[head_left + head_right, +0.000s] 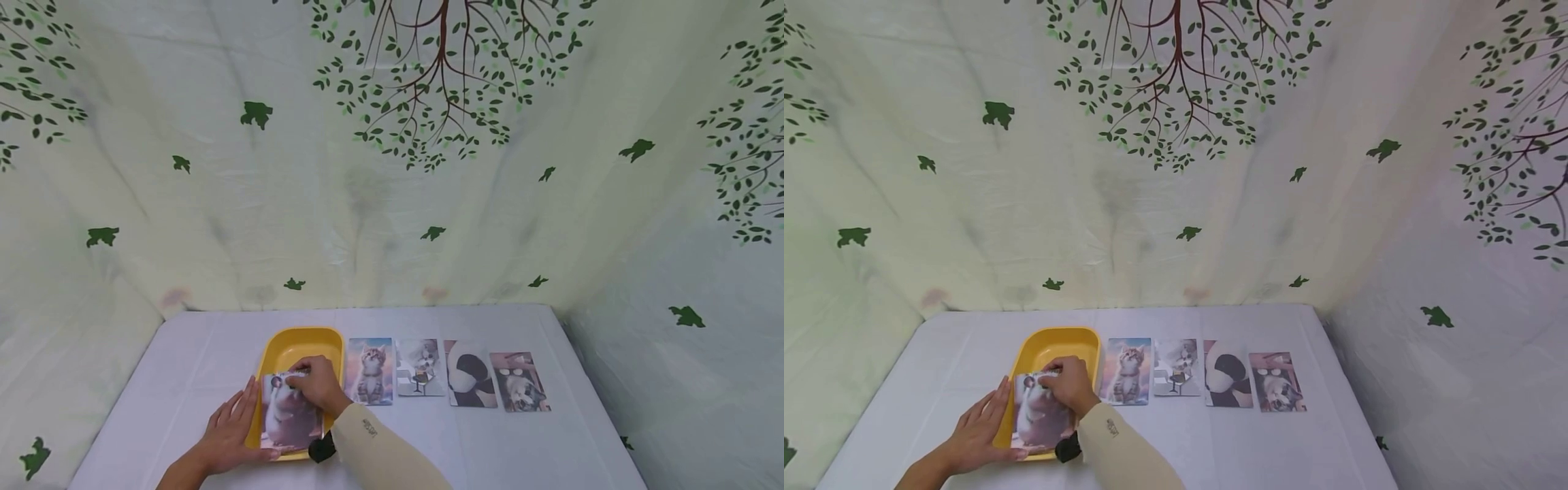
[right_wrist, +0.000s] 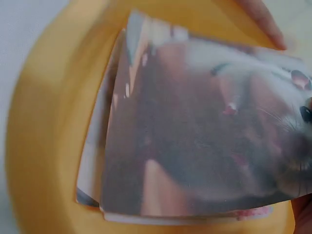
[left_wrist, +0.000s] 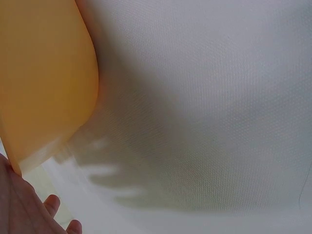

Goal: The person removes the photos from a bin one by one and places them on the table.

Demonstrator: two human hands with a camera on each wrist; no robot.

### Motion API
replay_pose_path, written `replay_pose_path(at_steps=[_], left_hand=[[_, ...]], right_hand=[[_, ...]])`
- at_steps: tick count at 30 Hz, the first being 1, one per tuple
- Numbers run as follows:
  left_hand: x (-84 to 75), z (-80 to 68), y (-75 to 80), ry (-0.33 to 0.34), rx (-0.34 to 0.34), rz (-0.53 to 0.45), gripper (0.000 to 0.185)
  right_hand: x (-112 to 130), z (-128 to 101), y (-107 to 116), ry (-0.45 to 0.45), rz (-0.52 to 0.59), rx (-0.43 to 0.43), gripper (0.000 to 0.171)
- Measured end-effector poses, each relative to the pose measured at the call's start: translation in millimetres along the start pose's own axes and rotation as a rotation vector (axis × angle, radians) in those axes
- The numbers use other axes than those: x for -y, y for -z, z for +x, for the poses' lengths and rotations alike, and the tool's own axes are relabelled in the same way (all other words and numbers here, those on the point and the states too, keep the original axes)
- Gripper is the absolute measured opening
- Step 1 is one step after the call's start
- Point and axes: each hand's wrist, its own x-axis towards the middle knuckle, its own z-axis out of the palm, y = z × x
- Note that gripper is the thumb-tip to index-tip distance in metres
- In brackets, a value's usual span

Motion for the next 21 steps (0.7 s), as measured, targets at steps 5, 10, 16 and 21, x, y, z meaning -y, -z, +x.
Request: replay_pose_path(at_steps=[5, 10, 16, 21], left_hand=[[-4.3, -2.6, 4.1, -0.009, 0.006, 0.015, 0.134], [-4.1, -4.0, 3.5, -0.021, -0.001, 0.020, 0.135], [-3.0, -1.7, 3.1, -0.015, 0.012, 0.011, 0.135], [-3.6, -2.4, 3.9, -0.013, 0.011, -0.006, 0.136]], right_hand=[[3.4, -2.7, 15.4, 0.013, 0.100, -0.012, 0.006], [4.9, -3.9, 31.9, 0.003, 0.179, -0.062, 0.011], [7.7, -4.2, 56.2, -0.020, 0.314, -0.118, 0.017], [6.6, -10.6, 76.9, -0.043, 0.339, -0.160, 0.018]])
